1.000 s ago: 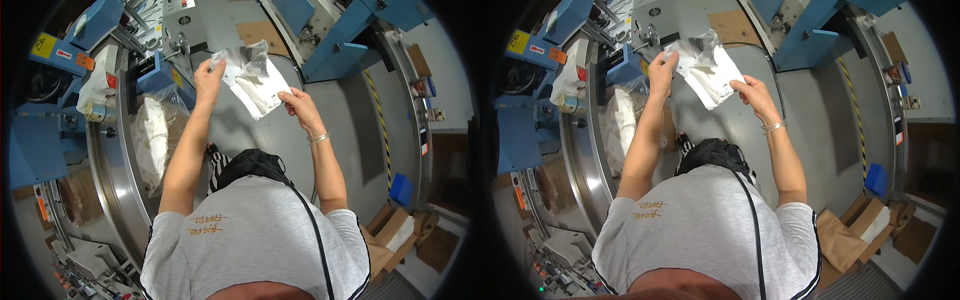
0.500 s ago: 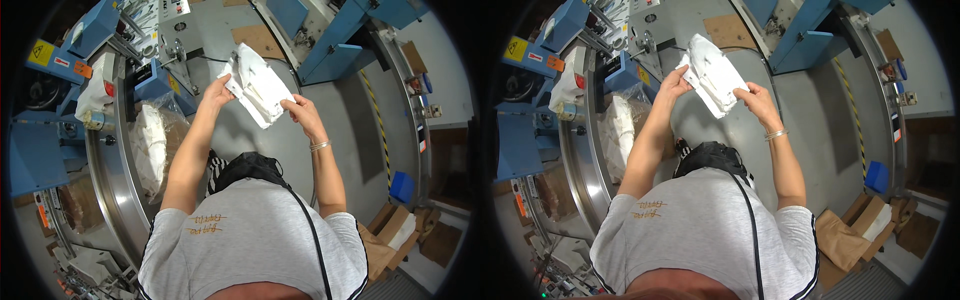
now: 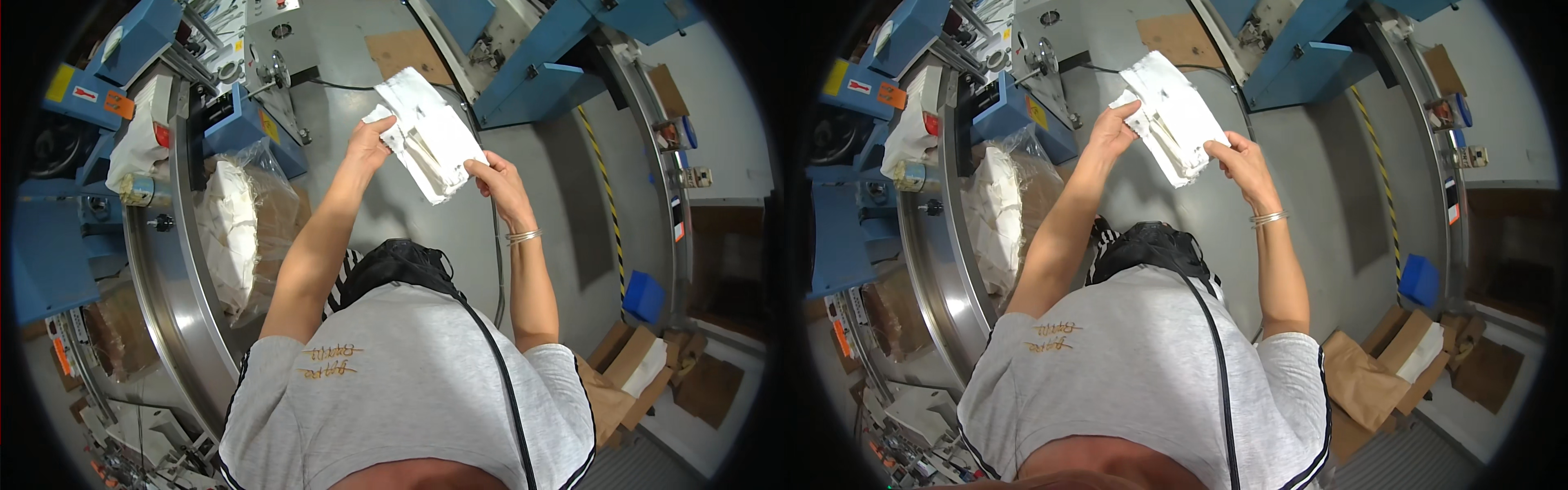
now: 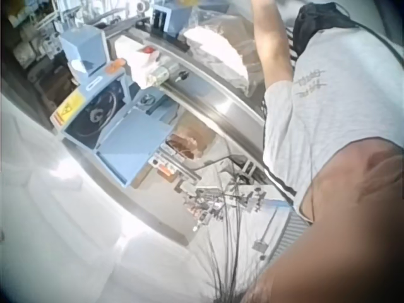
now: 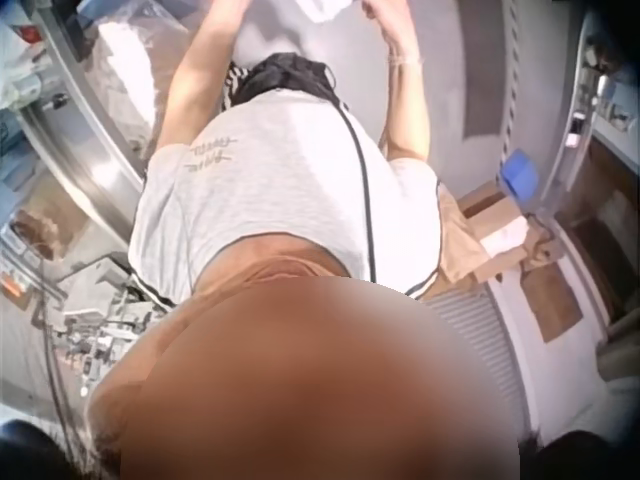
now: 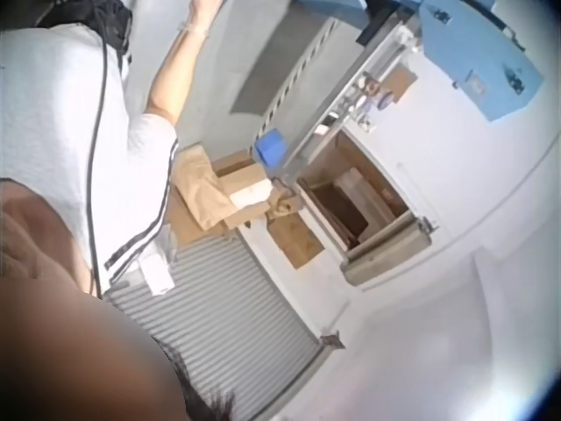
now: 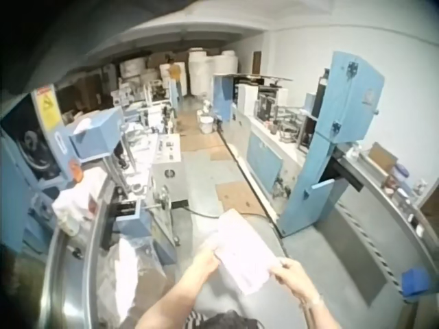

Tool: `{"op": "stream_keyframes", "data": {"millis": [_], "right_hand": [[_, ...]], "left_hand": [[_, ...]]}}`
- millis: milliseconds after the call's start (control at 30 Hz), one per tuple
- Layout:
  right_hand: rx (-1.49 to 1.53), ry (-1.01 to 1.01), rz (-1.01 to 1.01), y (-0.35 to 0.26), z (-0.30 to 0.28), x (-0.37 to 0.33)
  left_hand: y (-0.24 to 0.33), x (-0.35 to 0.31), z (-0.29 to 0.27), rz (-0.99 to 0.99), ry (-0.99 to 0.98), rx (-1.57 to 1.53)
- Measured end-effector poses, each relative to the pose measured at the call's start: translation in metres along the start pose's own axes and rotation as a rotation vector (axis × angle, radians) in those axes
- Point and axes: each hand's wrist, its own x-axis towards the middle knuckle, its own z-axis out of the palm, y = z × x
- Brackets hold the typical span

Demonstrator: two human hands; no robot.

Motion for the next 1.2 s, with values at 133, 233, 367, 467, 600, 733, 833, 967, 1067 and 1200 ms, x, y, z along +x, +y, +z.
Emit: {"op": "stream_keyframes", "data": {"millis": [133,233,367,467,600,733,833,967,1067,1200], "right_hand": [[0.019,0.018,-0.007,0.003,-0.005,0.002],[-0.028,0.041,-0.054,0.003,-0.003,0.000],[-0.297,0.164,-0.187,-0.004,0.008,-0.008],[-0.565,0.301,-0.473,-0.016,0.020,-0.018],[-0.726,0.369,-0.676,-0.014,0.024,-0.021],[-0.848,0.398,-0.782,-0.012,0.025,-0.020],[-0.993,0.415,-0.929,-0.010,0.032,-0.018],[-1.161,0.387,-0.973,-0.003,0.040,-0.017],[-1.226,0.360,-0.995,0.003,0.044,-0.016],[-1.223,0.373,-0.998,0.009,0.048,-0.017]], "left_hand": [[0.005,-0.004,0.002,-0.053,-0.033,-0.137],[0.005,-0.011,0.008,-0.037,-0.090,-0.233],[-0.004,-0.021,0.012,-0.059,0.033,-0.216],[-0.012,-0.024,0.009,-0.055,0.062,-0.233],[-0.019,-0.033,0.006,-0.003,0.242,0.015],[-0.010,-0.077,0.033,0.013,0.125,0.168],[-0.002,-0.104,0.066,-0.142,-0.101,0.156],[-0.009,-0.100,0.064,-0.147,-0.147,0.089],[-0.008,-0.104,0.069,-0.146,-0.082,0.105],[-0.017,-0.096,0.056,-0.085,-0.092,0.127]]}}
